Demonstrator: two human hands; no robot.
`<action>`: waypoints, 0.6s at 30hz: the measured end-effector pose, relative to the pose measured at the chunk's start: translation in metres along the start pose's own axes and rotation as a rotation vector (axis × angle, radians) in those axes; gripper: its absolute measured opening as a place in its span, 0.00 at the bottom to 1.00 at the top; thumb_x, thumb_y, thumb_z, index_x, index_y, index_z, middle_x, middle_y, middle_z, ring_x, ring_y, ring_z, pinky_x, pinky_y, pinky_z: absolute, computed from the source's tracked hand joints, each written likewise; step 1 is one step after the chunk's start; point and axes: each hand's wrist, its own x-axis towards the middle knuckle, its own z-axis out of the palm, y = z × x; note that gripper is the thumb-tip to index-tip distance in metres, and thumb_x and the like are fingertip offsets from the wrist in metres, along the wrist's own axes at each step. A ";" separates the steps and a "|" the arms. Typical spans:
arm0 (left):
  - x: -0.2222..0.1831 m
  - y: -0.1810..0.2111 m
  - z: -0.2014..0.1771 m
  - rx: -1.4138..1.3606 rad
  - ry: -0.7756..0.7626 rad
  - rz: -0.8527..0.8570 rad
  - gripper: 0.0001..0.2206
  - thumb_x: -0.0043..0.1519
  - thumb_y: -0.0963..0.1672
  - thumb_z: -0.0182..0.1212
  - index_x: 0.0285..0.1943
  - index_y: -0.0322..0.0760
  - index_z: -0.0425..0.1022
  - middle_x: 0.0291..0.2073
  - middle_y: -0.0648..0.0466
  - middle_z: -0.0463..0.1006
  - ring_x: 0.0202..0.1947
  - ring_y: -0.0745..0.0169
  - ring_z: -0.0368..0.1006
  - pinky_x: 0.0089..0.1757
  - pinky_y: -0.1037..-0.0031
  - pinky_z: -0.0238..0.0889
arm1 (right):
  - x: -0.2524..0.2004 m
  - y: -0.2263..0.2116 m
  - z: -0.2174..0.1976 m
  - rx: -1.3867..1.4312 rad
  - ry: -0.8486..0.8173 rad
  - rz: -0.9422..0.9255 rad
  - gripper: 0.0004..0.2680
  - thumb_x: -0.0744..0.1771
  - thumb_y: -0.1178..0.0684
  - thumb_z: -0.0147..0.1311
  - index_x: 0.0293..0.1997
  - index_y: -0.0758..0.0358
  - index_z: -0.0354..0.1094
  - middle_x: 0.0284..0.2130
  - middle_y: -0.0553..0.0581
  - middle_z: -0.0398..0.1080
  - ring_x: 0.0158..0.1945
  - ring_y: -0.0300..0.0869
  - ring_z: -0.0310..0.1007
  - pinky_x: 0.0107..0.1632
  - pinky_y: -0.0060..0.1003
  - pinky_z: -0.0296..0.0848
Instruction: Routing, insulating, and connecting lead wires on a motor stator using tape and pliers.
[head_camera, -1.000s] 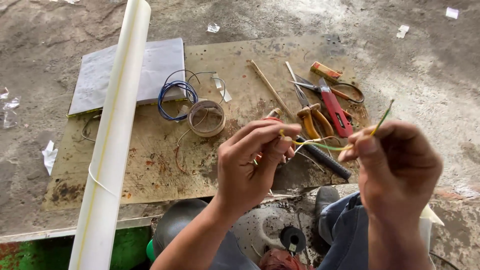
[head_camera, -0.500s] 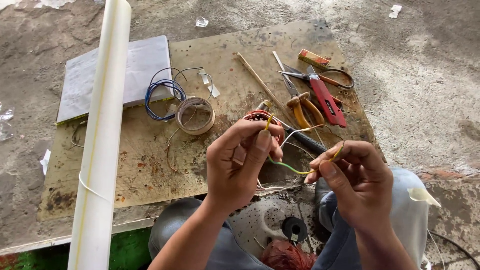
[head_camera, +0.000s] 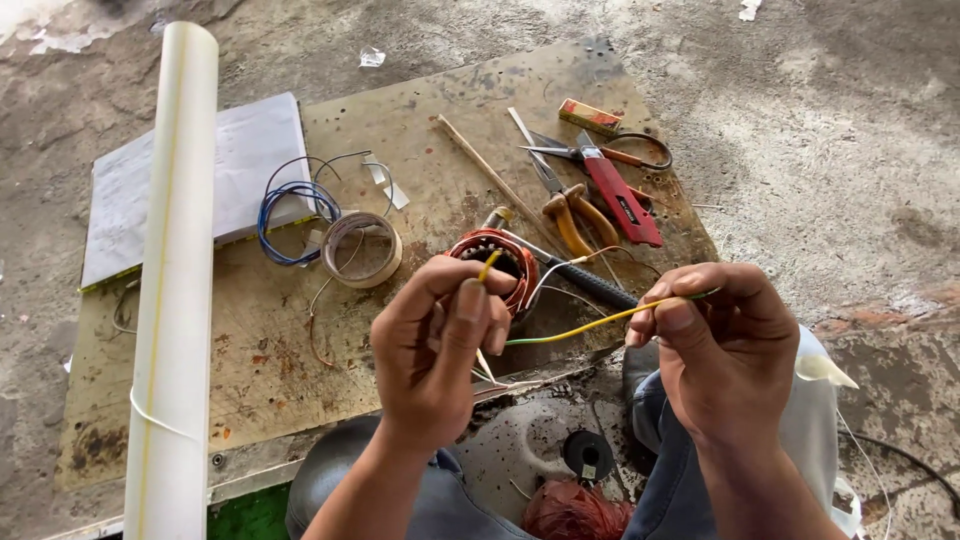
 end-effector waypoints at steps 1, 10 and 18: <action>0.001 0.001 0.000 -0.009 0.021 -0.001 0.08 0.73 0.41 0.49 0.50 0.27 0.71 0.43 0.46 0.77 0.25 0.65 0.69 0.31 0.76 0.69 | 0.001 0.001 0.000 -0.009 0.015 -0.036 0.05 0.67 0.61 0.59 0.45 0.60 0.68 0.34 0.60 0.72 0.33 0.43 0.76 0.35 0.32 0.81; 0.000 0.004 -0.006 -0.272 -0.193 -0.146 0.22 0.72 0.52 0.40 0.49 0.29 0.73 0.33 0.48 0.74 0.29 0.62 0.73 0.33 0.74 0.72 | 0.002 -0.006 -0.004 -0.094 -0.016 -0.097 0.05 0.68 0.61 0.59 0.45 0.61 0.68 0.38 0.60 0.73 0.38 0.43 0.78 0.40 0.33 0.85; 0.004 0.019 0.023 0.406 -0.173 0.149 0.07 0.65 0.43 0.60 0.46 0.35 0.76 0.40 0.48 0.81 0.38 0.60 0.80 0.36 0.77 0.74 | -0.004 -0.019 0.007 -0.253 -0.133 -0.020 0.04 0.66 0.61 0.59 0.42 0.63 0.70 0.36 0.63 0.76 0.41 0.44 0.79 0.40 0.28 0.83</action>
